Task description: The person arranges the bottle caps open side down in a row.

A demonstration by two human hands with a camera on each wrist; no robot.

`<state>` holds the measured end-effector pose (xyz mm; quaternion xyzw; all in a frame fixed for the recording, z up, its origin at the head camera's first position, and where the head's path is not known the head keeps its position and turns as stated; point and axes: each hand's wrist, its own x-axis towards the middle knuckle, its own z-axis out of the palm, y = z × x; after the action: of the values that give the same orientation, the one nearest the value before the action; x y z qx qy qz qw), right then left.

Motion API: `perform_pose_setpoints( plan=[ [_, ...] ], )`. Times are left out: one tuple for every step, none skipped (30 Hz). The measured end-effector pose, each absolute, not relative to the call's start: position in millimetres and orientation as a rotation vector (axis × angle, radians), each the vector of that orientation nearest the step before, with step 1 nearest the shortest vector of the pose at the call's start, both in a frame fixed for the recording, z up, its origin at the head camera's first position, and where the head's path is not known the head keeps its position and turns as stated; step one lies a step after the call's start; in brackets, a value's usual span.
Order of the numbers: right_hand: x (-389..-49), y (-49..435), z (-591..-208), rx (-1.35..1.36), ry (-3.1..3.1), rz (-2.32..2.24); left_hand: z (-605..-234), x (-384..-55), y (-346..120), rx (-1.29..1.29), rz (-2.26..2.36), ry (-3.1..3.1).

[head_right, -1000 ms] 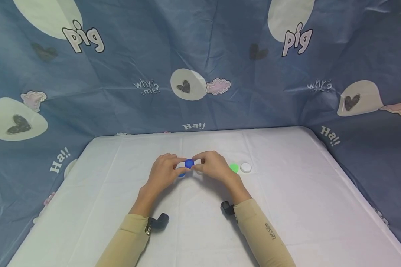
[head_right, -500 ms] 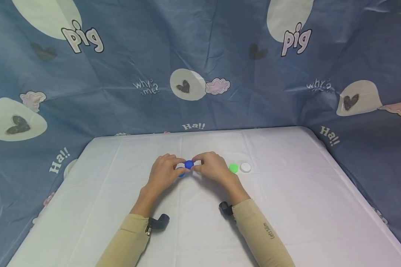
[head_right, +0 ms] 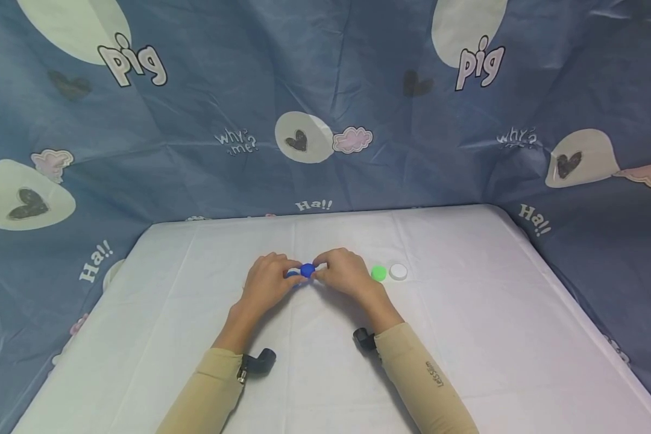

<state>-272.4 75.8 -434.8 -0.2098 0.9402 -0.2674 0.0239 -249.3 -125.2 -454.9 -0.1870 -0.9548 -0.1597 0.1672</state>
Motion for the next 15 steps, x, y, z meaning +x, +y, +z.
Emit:
perform_pose_setpoints(
  plan=[
    [-272.5, 75.1, -435.1, -0.653, 2.92, -0.811, -455.2, -249.2, -125.1, -0.53, -0.449, -2.725],
    [-272.6, 74.3, -435.2, -0.658, 2.931, -0.794, -455.4, -249.1, -125.0, -0.528, -0.442, -2.731],
    [-272.8, 73.5, -435.5, -0.66, 2.94, -0.779, -455.7, -249.1, -124.9, -0.526, -0.438, -2.735],
    [-272.8, 72.7, -435.5, -0.661, 2.947, -0.769, -455.9, -249.2, -124.8, -0.523, -0.437, -2.74],
    [-273.0, 72.1, -435.9, -0.661, 2.958, -0.752, -456.1, -249.2, -124.7, -0.521, -0.436, -2.744],
    [-273.0, 71.6, -435.9, -0.659, 2.963, -0.741, -456.4, -249.3, -124.6, -0.519, -0.435, -2.748],
    [-272.8, 71.3, -435.5, -0.654, 2.964, -0.732, -456.7, -249.3, -124.5, -0.518, -0.438, -2.751],
    [-272.5, 71.0, -435.0, -0.65, 2.963, -0.725, -456.7, -249.2, -124.2, -0.515, -0.44, -2.756],
    [-272.4, 70.8, -435.1, -0.644, 2.961, -0.717, -456.5, -248.9, -123.9, -0.513, -0.445, -2.762],
    [-272.1, 70.7, -435.0, -0.637, 2.956, -0.709, -456.3, -248.6, -123.7, -0.513, -0.447, -2.771],
    [-271.9, 70.5, -434.9, -0.632, 2.95, -0.703, -456.2, -248.3, -123.5, -0.513, -0.444, -2.779],
    [-271.6, 70.4, -435.1, -0.631, 2.948, -0.693, -456.1, -247.9, -123.1, -0.512, -0.442, -2.787],
    [-271.2, 70.3, -435.2, -0.631, 2.946, -0.685, -455.8, -247.6, -122.7, -0.512, -0.438, -2.794],
    [-271.1, 70.0, -435.8, -0.633, 2.945, -0.674, -455.4, -247.2, -122.3, -0.511, -0.432, -2.803],
    [-270.7, 69.8, -436.5, -0.638, 2.946, -0.668, -455.3, -246.9, -122.2, -0.51, -0.426, -2.809]
  ],
)
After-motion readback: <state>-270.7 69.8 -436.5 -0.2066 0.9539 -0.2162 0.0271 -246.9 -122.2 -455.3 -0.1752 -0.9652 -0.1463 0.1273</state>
